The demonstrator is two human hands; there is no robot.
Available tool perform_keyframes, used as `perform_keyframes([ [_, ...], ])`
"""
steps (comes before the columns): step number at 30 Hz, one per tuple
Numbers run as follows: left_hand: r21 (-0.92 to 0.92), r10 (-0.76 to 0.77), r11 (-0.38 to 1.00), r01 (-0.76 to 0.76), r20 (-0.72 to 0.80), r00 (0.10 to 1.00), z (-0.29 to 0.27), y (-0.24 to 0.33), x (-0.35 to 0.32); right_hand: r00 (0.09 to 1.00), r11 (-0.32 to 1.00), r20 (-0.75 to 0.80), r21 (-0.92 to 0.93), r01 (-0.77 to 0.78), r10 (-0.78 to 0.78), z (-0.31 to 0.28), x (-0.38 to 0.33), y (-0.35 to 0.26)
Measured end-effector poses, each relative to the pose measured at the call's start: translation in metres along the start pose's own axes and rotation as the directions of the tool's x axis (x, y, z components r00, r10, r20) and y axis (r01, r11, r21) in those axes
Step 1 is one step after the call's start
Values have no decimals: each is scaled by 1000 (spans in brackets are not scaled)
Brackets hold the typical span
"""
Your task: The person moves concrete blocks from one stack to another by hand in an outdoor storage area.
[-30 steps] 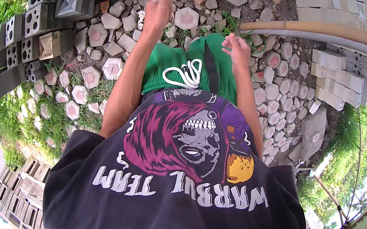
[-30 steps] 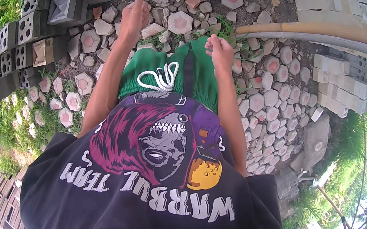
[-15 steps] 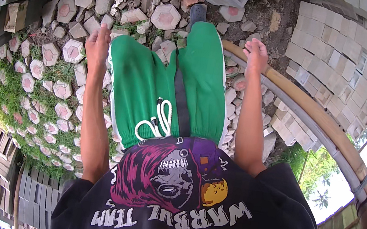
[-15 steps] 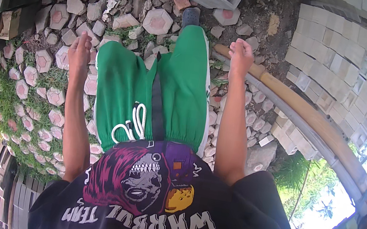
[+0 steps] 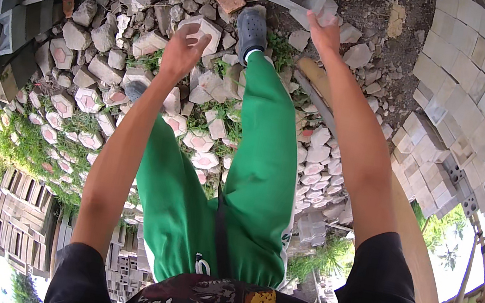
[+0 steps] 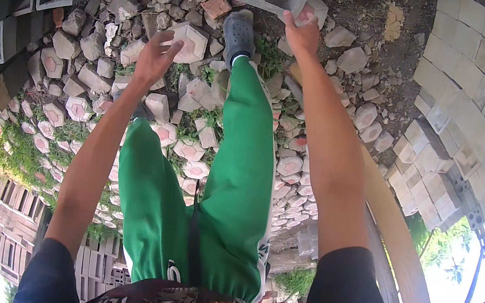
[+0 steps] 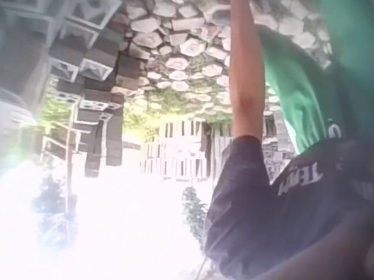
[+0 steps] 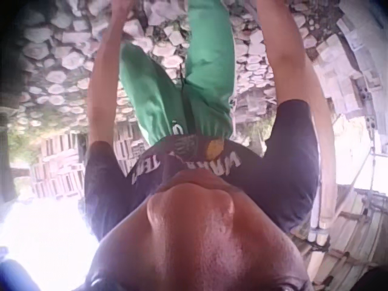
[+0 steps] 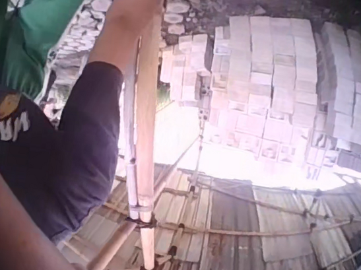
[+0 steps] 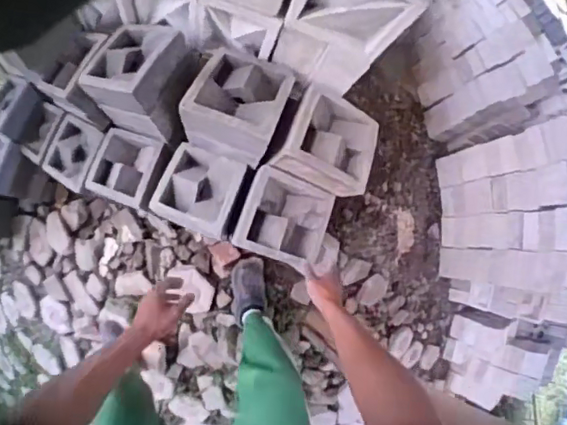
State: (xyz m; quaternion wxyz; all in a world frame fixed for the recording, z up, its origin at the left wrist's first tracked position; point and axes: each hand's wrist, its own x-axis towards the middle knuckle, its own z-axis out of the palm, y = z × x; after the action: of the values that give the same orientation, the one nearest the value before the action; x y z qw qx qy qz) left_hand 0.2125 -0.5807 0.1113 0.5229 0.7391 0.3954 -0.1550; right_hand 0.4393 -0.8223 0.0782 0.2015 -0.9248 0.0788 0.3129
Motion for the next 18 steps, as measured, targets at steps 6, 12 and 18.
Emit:
perform_keyframes([
  [6, 262, 208, 944, -200, -3, 978, 46, 80, 134, 977, 967, -88, 152, 207, -195, 16, 56, -21],
  [12, 251, 60, 966, -63, 20, 998, 85, 108, 183, 1000, 983, -13, 186, -1, 4, 23, 106, -11],
  [18, 246, -13, 969, 31, -77, 997, 107, 78, 199, 984, 903, 163, 430, -9, -68, 32, 128, 3],
])
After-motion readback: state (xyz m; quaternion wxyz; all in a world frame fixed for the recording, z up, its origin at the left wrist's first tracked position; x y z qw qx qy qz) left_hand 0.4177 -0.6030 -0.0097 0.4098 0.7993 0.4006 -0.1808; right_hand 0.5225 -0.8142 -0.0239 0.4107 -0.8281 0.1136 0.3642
